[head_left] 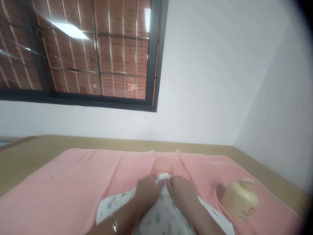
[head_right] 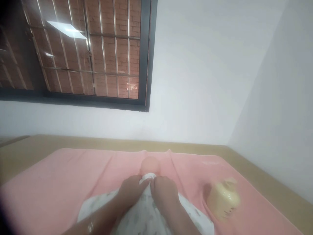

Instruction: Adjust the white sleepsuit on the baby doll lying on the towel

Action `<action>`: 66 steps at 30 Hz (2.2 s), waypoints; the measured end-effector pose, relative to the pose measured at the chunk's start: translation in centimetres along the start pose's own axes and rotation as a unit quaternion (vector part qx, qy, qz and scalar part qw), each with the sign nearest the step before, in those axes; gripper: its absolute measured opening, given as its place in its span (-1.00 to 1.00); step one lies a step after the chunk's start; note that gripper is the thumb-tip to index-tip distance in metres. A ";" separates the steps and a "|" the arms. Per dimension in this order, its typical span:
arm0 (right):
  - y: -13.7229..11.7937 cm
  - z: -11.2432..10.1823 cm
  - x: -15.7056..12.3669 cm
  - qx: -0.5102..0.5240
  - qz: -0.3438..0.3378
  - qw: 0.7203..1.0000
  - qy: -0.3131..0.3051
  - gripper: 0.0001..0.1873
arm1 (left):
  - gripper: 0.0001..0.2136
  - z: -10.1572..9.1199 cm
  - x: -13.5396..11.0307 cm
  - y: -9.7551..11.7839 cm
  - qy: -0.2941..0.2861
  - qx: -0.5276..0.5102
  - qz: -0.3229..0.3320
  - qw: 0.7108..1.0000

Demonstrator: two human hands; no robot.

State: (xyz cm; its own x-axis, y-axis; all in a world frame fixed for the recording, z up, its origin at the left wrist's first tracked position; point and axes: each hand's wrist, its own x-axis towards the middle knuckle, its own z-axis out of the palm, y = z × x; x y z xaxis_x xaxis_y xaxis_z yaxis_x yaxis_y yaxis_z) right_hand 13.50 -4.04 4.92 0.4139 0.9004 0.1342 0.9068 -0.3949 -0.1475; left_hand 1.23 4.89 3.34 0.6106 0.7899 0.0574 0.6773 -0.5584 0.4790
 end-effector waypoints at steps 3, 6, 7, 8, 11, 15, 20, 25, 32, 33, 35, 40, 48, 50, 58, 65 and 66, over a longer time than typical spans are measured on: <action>0.8 0.2 0.3 0.068 0.028 0.996 -0.046 -0.44 | -0.56 1.1 -0.2 0.5 0.074 0.077 0.032 0.994; 0.9 0.4 0.2 0.111 0.032 0.990 -0.078 -0.39 | -0.64 1.4 -0.2 0.5 0.112 0.094 0.041 0.988; 0.7 0.4 0.1 0.105 0.027 0.992 -0.068 -0.38 | -0.66 1.2 -0.2 0.4 0.102 0.088 0.030 0.991; 0.4 0.5 -0.1 0.092 0.017 0.994 -0.050 -0.38 | -0.67 1.0 -0.3 0.3 0.081 0.086 0.026 0.993; -0.6 0.8 -0.6 0.049 -0.014 0.999 0.014 -0.43 | -0.70 0.4 -0.5 -0.1 0.020 0.135 0.084 0.987; -0.3 0.6 -0.4 0.061 0.011 0.998 -0.019 -0.46 | -0.63 1.0 -1.1 0.3 0.083 0.178 0.104 0.975; 0.0 0.1 -0.6 0.069 0.014 0.996 -0.057 -0.41 | -0.66 1.1 -0.9 0.7 0.089 0.135 0.050 0.986; -0.3 0.2 -0.5 0.041 -0.010 0.999 -0.027 -0.48 | -0.61 0.7 -1.1 0.9 0.065 0.141 0.059 0.986; -0.4 0.0 -0.8 0.045 -0.018 0.998 -0.038 -0.49 | -0.67 0.4 -1.1 1.1 0.046 0.140 0.034 0.989; -0.6 0.0 -0.9 0.029 -0.026 0.999 -0.019 -0.53 | -0.66 0.2 -0.9 1.0 0.021 0.141 0.036 0.989; -0.5 0.2 -0.8 0.024 -0.017 0.999 -0.014 -0.56 | -0.64 0.2 -0.7 0.7 -0.002 0.148 0.057 0.987; 0.9 0.0 0.2 0.134 0.031 0.984 -0.114 -0.45 | -0.69 1.0 -0.9 0.9 0.097 0.136 0.059 0.984; 0.3 -0.3 -0.3 0.073 0.021 0.996 -0.049 -0.50 | -0.55 0.3 -0.6 0.5 0.032 0.110 0.053 0.992; 0.8 0.0 0.1 0.096 0.011 0.991 -0.088 -0.49 | -0.60 0.7 -0.6 0.5 0.080 0.119 0.056 0.988; 0.4 0.8 -0.1 0.000 -0.012 1.000 -0.012 -0.55 | -0.51 0.5 -0.4 0.1 0.006 0.057 0.014 0.998; 0.8 0.6 0.2 0.040 -0.004 0.997 -0.063 -0.50 | -0.64 1.3 -0.6 0.3 0.102 0.102 0.053 0.988; 0.5 0.6 0.1 0.020 -0.006 0.999 -0.045 -0.53 | -0.63 1.2 -0.6 0.2 0.091 0.093 0.042 0.991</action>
State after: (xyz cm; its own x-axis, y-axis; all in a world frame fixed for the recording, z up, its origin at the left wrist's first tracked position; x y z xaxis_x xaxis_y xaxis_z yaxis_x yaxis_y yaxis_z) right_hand 13.91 -4.05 4.27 0.3924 0.9186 0.0470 0.9071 -0.3781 -0.1850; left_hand 1.49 3.99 2.39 0.5955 0.7620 0.2546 0.7014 -0.6476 0.2976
